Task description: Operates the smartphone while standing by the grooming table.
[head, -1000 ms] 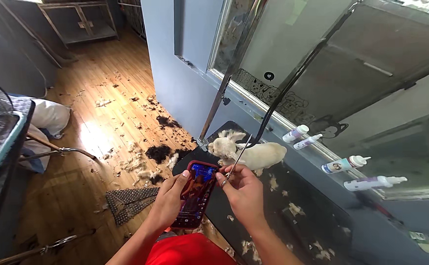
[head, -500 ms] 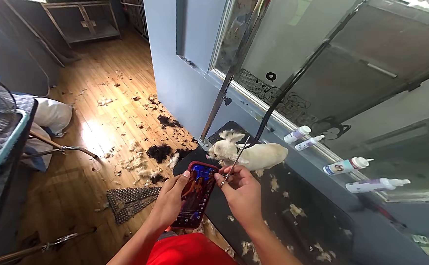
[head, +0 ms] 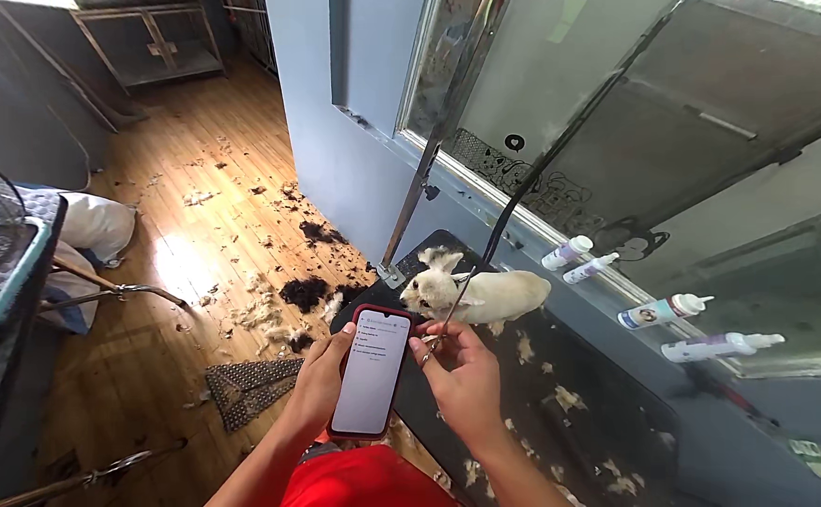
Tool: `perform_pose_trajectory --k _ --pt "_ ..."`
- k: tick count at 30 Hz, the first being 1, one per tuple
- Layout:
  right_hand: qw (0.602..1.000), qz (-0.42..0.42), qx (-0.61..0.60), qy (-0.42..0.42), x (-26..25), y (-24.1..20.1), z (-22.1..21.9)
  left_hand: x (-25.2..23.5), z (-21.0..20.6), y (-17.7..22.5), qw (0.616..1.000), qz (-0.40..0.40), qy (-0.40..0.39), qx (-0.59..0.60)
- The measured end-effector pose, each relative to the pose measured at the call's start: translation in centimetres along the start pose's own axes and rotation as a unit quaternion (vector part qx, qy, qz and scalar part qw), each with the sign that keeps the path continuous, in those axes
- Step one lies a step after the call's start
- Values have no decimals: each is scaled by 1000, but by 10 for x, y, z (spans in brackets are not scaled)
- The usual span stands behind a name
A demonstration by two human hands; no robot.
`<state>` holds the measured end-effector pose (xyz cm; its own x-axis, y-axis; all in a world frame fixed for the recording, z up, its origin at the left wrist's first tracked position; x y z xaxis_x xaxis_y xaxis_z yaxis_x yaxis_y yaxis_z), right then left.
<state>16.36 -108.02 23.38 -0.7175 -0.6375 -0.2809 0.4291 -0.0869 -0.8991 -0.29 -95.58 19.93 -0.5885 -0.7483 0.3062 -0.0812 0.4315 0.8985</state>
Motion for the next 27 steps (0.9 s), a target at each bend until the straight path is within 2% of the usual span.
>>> perform_pose_trajectory --k 5,16,23,27 --pt "997 81 16 6 9 -4 3 -2 2 2 1000 2 21 17" --pt "993 118 -2 -32 18 0 4 -5 4 4 997 -7 24 71" --pt "963 216 -8 -160 39 -11 -9 -8 9 6 991 -6 73 108" --pt "949 244 0 -200 51 -11 -19 -10 12 11 990 -17 88 113"
Point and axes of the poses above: each hand's wrist, its own x-axis away from the middle knuckle, its own z-axis out of the back of the hand, y = z × x, the point moved 4 cm from there along -x, towards the middle knuckle, and after that the axes turned 5 degrees about y, right-handed, at the moved point
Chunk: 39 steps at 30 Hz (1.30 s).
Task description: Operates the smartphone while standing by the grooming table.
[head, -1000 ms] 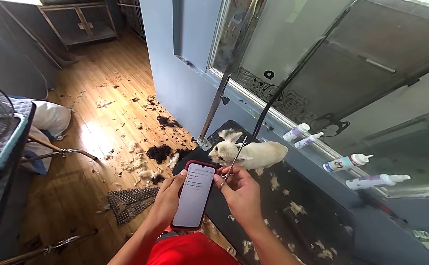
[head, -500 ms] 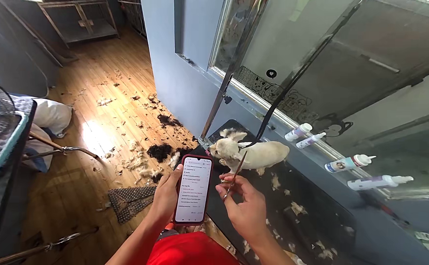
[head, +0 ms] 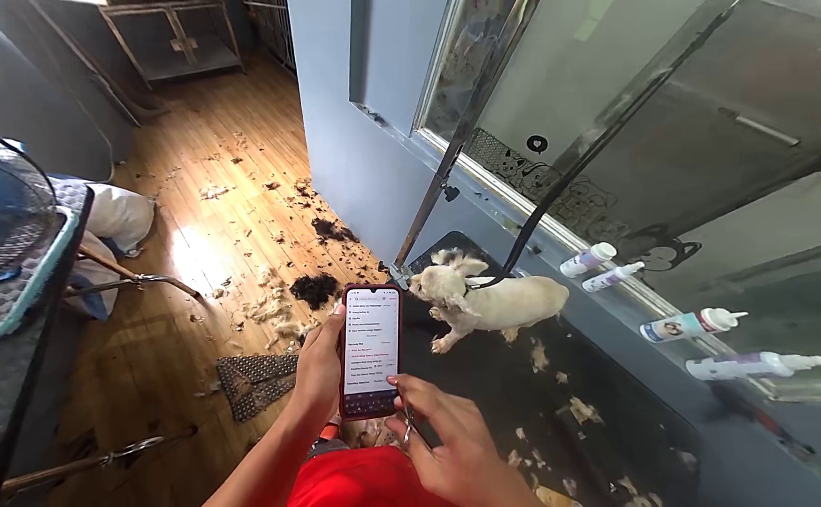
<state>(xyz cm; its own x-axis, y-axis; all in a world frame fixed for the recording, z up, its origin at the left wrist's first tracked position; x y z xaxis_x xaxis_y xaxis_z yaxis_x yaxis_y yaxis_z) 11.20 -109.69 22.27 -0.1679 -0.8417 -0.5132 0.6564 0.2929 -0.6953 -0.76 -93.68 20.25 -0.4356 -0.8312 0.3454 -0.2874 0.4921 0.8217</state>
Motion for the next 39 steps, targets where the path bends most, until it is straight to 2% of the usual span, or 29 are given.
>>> perform_pose_trajectory --k 6,12,17,26,39 --pt "1000 7 -9 -8 -2 0 0 -1 0 7 1000 -7 6 21" --pt "993 57 60 -83 1 -7 -7 -2 1 9 997 -10 33 64" --pt "983 87 100 -126 -3 -16 -16 -2 1 11 997 -33 25 59" --pt "979 82 111 -151 -8 -19 -28 6 -2 11 996 -41 47 69" --pt "992 32 93 -82 2 -5 -2 6 13 12 995 -27 66 63"
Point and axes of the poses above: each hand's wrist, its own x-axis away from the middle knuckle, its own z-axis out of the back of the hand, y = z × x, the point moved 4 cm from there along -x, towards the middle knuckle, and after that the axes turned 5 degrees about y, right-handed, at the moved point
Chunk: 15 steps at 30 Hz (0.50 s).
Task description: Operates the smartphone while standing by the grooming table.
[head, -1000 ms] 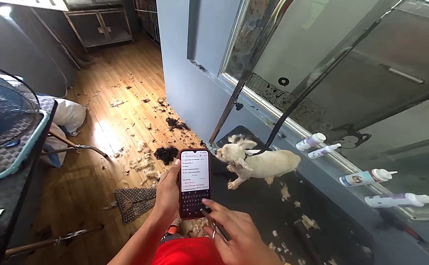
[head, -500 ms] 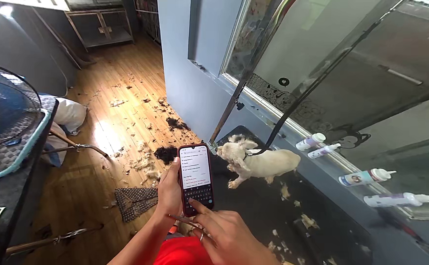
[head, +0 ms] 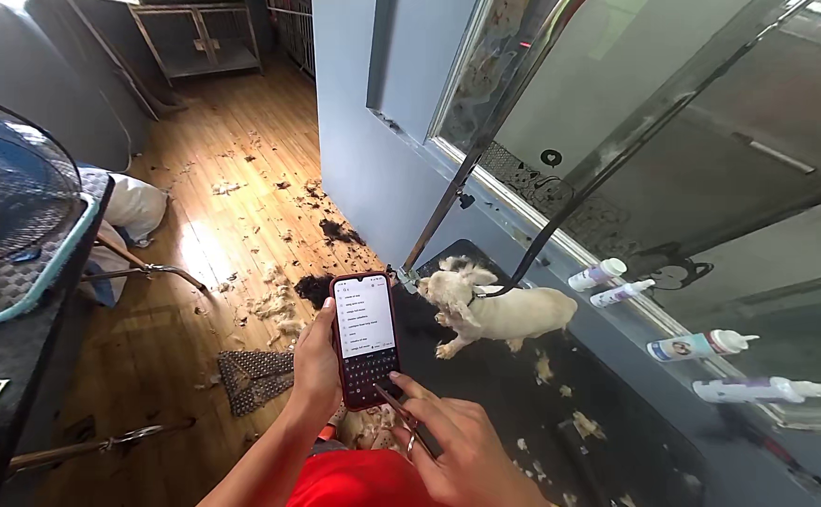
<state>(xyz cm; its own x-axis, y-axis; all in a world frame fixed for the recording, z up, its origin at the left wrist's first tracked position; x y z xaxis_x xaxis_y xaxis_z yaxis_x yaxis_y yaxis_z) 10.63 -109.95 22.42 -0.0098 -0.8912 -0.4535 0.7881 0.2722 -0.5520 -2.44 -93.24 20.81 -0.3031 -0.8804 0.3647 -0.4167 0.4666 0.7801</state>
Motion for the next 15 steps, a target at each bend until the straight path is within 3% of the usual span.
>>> perform_pose_trajectory --k 7,15 --pt "1000 -8 21 -10 3 6 -1 -1 -3 2 1000 -7 -22 20" --pt "998 51 16 -27 -23 -19 -8 -1 -9 -2 999 -9 2 33"
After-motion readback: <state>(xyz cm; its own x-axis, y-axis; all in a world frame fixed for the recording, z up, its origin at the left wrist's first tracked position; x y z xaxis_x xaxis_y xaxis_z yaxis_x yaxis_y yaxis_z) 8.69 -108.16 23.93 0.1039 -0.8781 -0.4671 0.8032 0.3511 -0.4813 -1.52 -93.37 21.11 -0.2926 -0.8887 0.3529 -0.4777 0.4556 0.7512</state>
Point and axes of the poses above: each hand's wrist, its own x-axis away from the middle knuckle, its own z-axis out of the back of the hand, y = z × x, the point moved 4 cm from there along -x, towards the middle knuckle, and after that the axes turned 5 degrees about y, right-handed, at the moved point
